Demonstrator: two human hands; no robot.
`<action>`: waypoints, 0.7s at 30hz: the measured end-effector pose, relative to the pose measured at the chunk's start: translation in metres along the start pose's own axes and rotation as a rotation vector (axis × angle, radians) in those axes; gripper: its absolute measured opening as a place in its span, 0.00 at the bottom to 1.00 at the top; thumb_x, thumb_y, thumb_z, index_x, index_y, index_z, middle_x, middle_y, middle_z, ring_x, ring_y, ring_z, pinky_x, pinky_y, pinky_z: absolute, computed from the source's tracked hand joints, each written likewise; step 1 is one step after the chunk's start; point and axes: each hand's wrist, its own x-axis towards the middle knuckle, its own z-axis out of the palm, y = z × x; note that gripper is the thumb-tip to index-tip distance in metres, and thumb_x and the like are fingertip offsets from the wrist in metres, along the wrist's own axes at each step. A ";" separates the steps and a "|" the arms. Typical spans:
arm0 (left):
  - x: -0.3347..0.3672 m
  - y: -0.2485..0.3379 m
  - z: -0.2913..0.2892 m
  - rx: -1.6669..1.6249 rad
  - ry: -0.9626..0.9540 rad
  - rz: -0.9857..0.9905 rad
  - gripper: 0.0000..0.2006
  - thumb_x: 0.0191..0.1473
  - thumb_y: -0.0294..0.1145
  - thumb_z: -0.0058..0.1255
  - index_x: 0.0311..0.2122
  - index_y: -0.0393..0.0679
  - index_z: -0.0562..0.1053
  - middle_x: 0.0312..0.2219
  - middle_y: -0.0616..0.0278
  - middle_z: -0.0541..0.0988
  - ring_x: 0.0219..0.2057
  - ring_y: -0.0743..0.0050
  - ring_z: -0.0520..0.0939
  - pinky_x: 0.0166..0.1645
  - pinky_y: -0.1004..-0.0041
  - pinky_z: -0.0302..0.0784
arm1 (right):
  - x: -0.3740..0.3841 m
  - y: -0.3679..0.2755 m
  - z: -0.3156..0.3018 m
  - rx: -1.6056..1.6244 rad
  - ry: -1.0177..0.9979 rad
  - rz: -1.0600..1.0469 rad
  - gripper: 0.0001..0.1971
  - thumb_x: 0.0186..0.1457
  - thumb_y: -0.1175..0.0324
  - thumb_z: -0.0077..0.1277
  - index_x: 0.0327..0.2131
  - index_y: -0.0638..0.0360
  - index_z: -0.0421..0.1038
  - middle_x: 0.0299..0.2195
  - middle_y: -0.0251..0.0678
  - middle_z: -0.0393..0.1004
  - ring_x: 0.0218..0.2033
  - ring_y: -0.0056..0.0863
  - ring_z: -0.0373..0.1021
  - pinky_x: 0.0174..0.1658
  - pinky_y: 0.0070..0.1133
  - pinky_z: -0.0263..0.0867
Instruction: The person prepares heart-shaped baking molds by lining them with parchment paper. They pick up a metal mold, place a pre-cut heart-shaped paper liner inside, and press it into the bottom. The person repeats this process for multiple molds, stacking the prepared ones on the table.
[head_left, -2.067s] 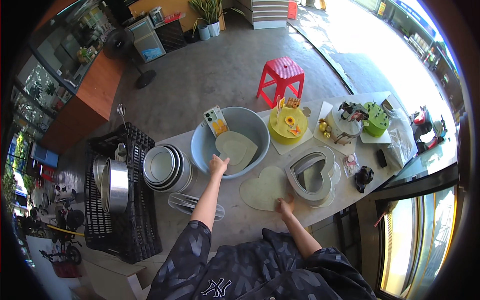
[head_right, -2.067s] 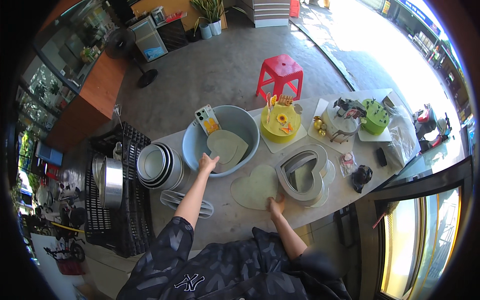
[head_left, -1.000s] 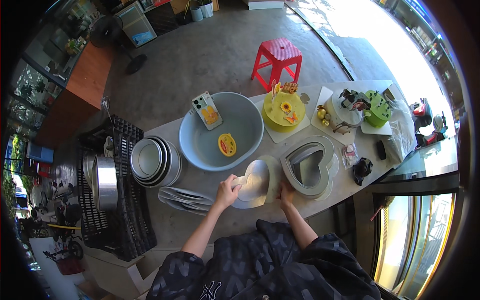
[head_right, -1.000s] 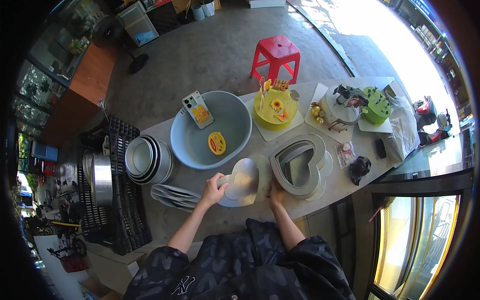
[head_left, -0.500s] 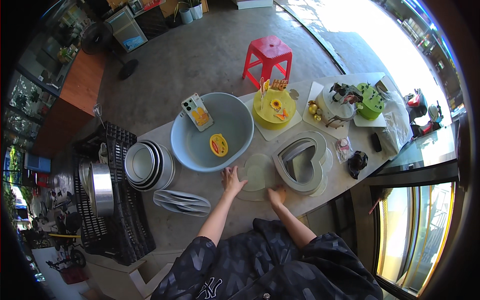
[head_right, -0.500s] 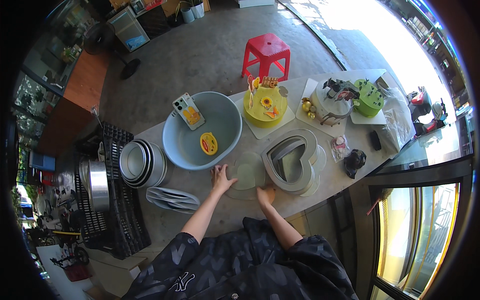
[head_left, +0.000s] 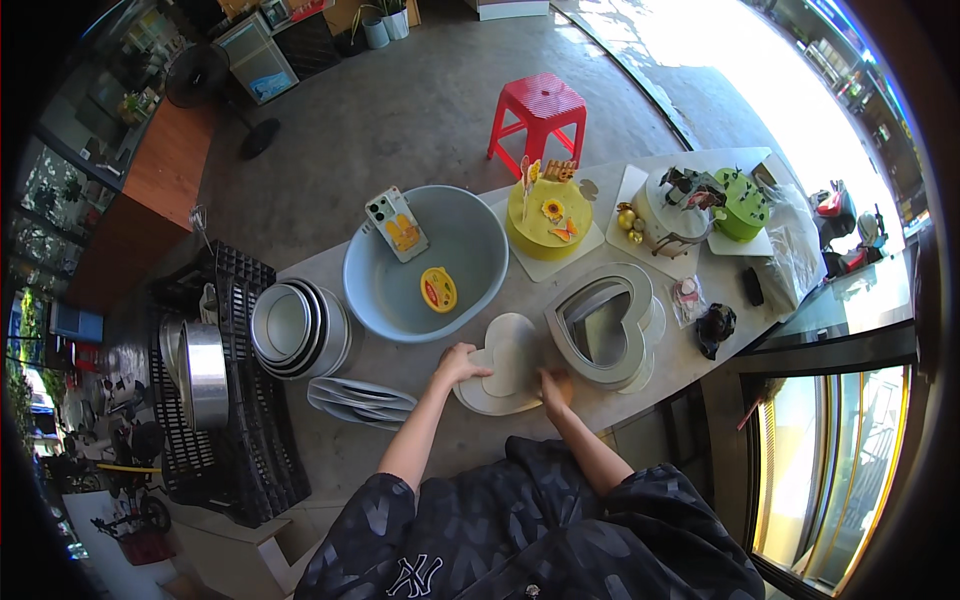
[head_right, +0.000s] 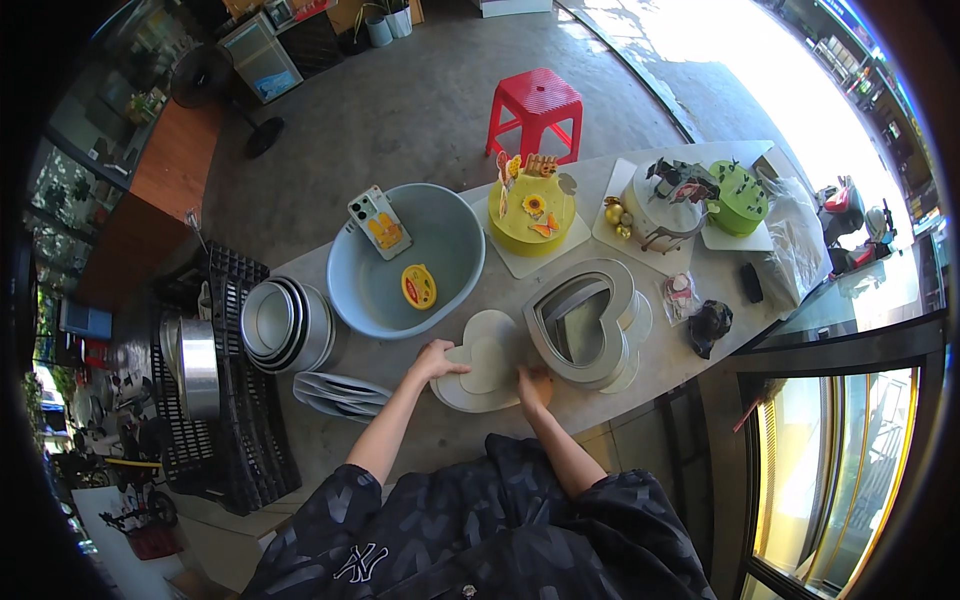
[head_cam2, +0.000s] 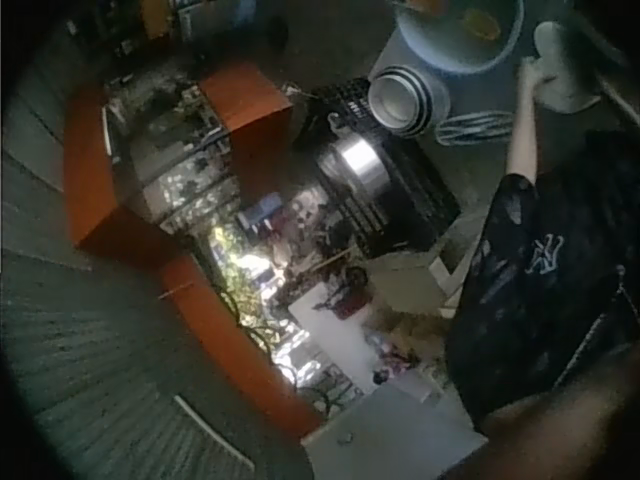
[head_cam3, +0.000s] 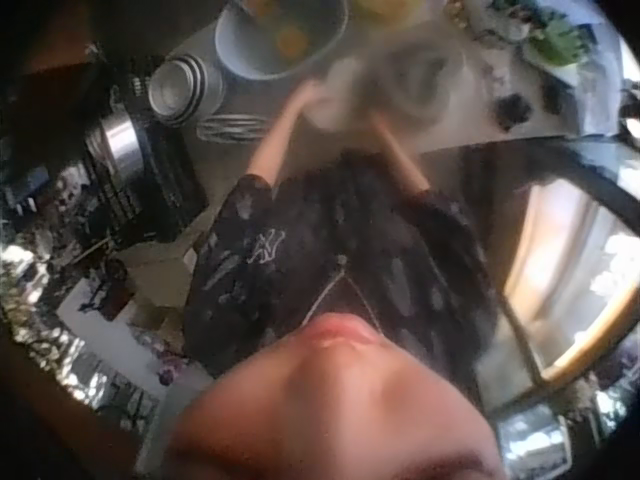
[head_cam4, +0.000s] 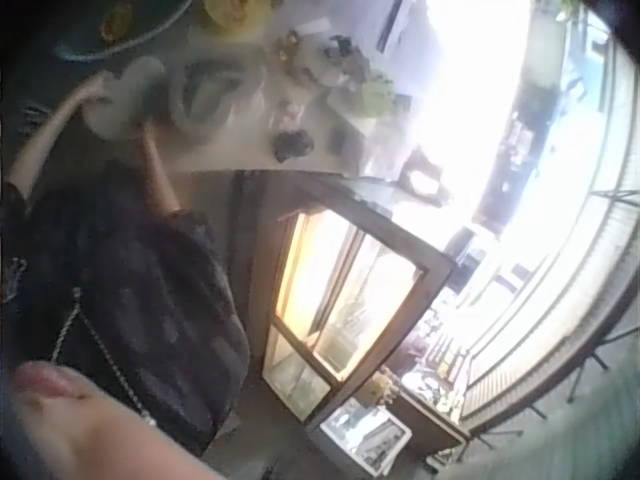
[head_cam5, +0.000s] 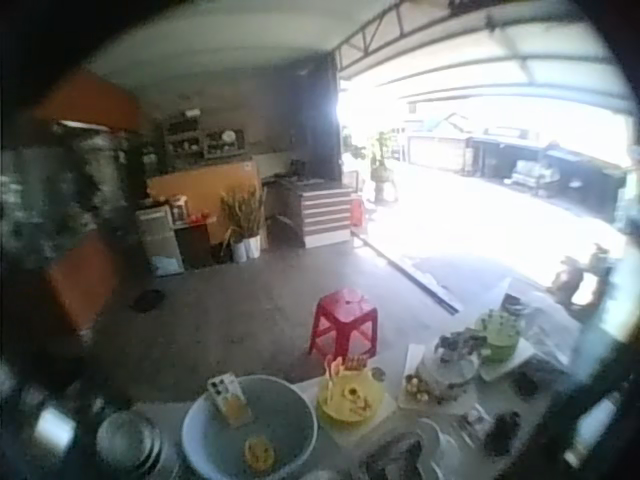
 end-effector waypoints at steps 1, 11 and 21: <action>-0.004 0.000 0.003 -0.053 -0.021 0.034 0.29 0.25 0.49 0.63 0.33 0.38 0.74 0.30 0.52 0.76 0.33 0.62 0.76 0.40 0.67 0.69 | -0.011 -0.021 -0.012 -0.030 -0.023 0.025 0.23 0.43 0.50 0.48 0.35 0.62 0.68 0.31 0.45 0.70 0.36 0.34 0.67 0.37 0.26 0.63; -0.097 0.023 0.002 -0.179 0.172 0.115 0.20 0.30 0.45 0.61 0.16 0.37 0.70 0.10 0.54 0.68 0.13 0.71 0.68 0.22 0.67 0.63 | -0.022 -0.035 -0.009 0.190 -0.136 -0.182 0.25 0.48 0.48 0.41 0.31 0.66 0.71 0.27 0.43 0.72 0.30 0.31 0.67 0.36 0.25 0.60; -0.187 -0.007 0.018 -0.597 0.564 0.015 0.17 0.34 0.39 0.61 0.24 0.36 0.71 0.19 0.58 0.75 0.22 0.76 0.75 0.28 0.74 0.69 | -0.090 -0.117 -0.043 0.234 -0.850 -0.240 0.15 0.44 0.61 0.54 0.28 0.66 0.70 0.20 0.28 0.69 0.22 0.16 0.63 0.27 0.15 0.60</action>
